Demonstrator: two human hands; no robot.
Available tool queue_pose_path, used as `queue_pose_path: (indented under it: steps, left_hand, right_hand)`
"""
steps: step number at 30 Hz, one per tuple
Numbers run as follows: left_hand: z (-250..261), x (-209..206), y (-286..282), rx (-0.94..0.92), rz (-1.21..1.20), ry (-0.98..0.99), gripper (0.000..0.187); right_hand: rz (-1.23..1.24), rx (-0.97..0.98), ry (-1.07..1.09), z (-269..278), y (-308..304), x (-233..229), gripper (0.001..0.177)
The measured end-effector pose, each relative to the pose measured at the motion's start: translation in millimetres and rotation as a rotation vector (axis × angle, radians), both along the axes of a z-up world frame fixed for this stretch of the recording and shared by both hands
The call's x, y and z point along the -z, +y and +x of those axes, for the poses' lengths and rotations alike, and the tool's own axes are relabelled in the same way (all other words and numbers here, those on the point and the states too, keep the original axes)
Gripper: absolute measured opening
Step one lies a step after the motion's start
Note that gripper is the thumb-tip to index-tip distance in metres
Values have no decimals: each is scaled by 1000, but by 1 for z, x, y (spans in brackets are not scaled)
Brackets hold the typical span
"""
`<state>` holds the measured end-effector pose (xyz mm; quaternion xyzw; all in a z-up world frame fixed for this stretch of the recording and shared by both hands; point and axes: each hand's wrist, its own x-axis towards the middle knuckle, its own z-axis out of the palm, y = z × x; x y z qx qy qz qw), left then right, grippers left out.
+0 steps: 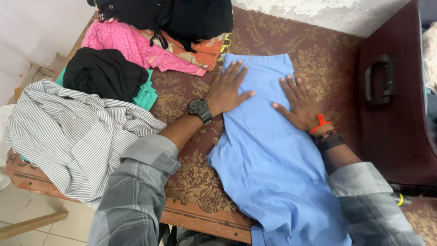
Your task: The person folds a pair of light blue trousers on a table, smoothing the fabric and aligning the legs before folding them into a compact rectangle. The person then places the folded trousers into an open suitcase next to other packed items.
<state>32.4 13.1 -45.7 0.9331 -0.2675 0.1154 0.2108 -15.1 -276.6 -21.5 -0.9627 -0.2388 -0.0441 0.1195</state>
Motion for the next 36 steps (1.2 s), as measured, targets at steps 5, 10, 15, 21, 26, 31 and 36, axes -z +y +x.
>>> queue_pose_path:
  steps: [5,10,15,21,26,31,36]
  left_hand:
    - [6,3,-4,-15,10,-53,87]
    - [-26,-11,-21,-42,83,-155,80]
    - [-114,-20,-36,67,50,18,98]
    - [-129,-19,-29,60,108,128,113]
    - [-79,-21,-30,54,120,88,110]
    - [-15,-17,-25,38,131,49,103]
    - [44,-11,-20,54,154,30,99]
  right_hand:
    - [-2,233,61,14,-43,12,80]
    - [27,278,94,-2,-44,-3,78]
    - [3,53,-31,-83,-4,-28,73]
    - [-114,-27,144,-124,14,-34,87]
    - [-98,26,105,-82,8,-9,93]
    - [-100,61,88,-21,8,0,95]
    - [-83,83,52,29,16,2,95]
